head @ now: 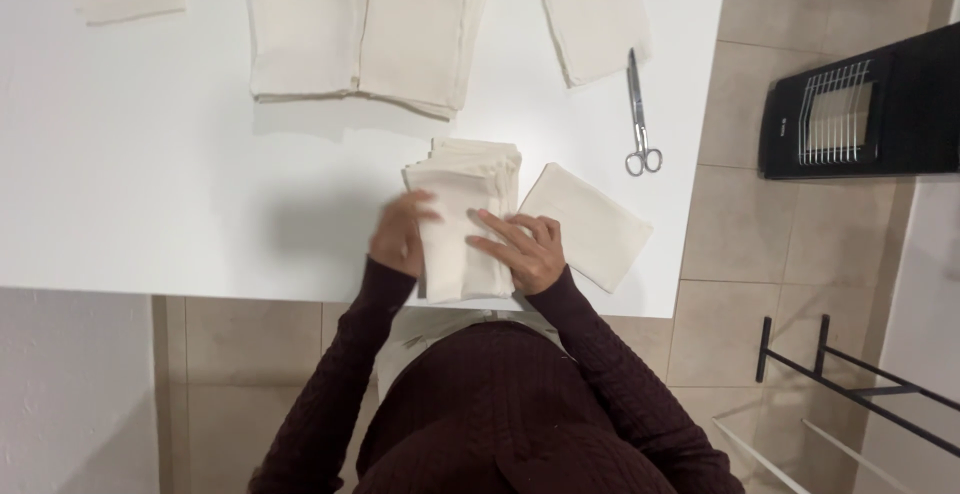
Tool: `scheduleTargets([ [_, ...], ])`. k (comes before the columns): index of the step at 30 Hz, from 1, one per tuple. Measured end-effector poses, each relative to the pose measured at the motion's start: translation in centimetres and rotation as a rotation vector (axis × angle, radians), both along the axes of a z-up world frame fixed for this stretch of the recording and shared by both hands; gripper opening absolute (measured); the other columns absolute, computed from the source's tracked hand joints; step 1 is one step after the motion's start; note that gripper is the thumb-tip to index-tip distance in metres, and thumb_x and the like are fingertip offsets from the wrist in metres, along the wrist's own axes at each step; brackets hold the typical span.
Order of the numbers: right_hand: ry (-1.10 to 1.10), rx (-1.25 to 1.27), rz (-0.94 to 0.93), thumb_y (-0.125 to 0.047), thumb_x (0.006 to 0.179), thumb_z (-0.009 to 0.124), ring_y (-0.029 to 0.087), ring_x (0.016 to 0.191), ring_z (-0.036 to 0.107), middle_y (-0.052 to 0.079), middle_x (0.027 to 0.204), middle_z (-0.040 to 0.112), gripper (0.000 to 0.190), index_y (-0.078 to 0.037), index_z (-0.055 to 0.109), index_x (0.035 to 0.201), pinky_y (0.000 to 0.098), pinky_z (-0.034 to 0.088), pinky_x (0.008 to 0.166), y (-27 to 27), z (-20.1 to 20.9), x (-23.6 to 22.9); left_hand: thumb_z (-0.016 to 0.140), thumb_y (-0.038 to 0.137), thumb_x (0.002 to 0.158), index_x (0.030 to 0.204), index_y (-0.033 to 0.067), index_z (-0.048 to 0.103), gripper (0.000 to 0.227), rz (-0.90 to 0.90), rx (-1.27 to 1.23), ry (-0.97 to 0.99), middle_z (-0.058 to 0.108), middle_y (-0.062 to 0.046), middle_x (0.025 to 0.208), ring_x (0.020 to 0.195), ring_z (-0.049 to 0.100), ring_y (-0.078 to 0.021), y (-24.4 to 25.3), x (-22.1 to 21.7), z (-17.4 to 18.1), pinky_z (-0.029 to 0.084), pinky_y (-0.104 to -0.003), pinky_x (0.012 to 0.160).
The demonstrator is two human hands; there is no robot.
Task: Folding white rectangular pieces of fabric and stacking them on a table.
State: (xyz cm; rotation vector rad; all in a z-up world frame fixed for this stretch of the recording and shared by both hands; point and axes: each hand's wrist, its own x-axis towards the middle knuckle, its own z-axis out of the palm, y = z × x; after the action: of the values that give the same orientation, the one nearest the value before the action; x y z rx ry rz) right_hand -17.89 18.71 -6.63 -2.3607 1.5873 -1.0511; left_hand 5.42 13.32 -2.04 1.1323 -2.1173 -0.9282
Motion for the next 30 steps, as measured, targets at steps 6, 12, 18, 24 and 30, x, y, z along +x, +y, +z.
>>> scheduleTargets([
  [6,-0.107,0.292,0.066,-0.035,0.106,0.049,0.029,0.102,0.070,0.003,0.142,0.063,0.030,-0.027,0.070,0.126,0.0378,0.055,0.083,-2.8,4.5,0.8,0.062,-0.003,0.095,0.143,0.0024,0.042,0.053,0.531,0.475,0.373,0.055,-0.015,0.132,0.118,0.058,-0.0258,-0.8,0.9,-3.0,0.056,-0.033,0.097],
  [12,-0.421,0.319,0.195,-0.035,0.103,0.055,0.025,0.117,0.070,0.004,0.143,0.064,0.025,-0.020,0.074,0.113,0.0350,0.054,0.099,-3.4,5.1,3.0,0.078,0.027,0.094,0.143,0.0158,0.047,0.059,0.711,0.621,0.371,0.062,-0.003,0.127,0.112,0.062,-0.0147,4.5,3.7,-6.5,0.055,-0.028,0.090],
  [18,-0.566,0.207,0.312,-0.043,0.101,0.051,0.033,0.129,0.063,0.014,0.147,0.059,0.037,-0.016,0.076,0.107,0.0430,0.046,0.110,-5.2,10.5,3.4,0.061,0.059,0.100,0.144,0.0072,0.053,0.069,0.482,0.867,0.343,0.062,-0.018,0.132,0.126,0.060,-0.0303,3.3,4.5,-11.2,0.053,-0.043,0.100],
  [24,-0.500,0.153,0.306,-0.042,0.100,0.054,0.043,0.138,0.051,0.023,0.153,0.052,0.037,-0.014,0.077,0.108,0.0532,0.035,0.116,-3.9,7.3,-0.1,0.084,0.053,0.083,0.114,0.0035,0.070,0.059,0.446,0.878,0.155,0.074,-0.018,0.092,0.083,0.070,-0.0266,-0.9,-2.1,1.4,0.058,-0.042,0.073],
  [30,-0.237,0.307,0.251,-0.037,0.104,0.053,0.036,0.147,0.040,0.014,0.163,0.040,0.031,-0.022,0.066,0.127,0.0595,0.019,0.119,-2.1,0.3,-1.8,0.052,0.054,0.100,0.158,0.0142,0.036,0.072,0.344,0.780,-0.110,0.070,-0.033,0.114,0.105,0.068,-0.0493,-1.2,-2.9,1.2,0.055,-0.057,0.091],
])
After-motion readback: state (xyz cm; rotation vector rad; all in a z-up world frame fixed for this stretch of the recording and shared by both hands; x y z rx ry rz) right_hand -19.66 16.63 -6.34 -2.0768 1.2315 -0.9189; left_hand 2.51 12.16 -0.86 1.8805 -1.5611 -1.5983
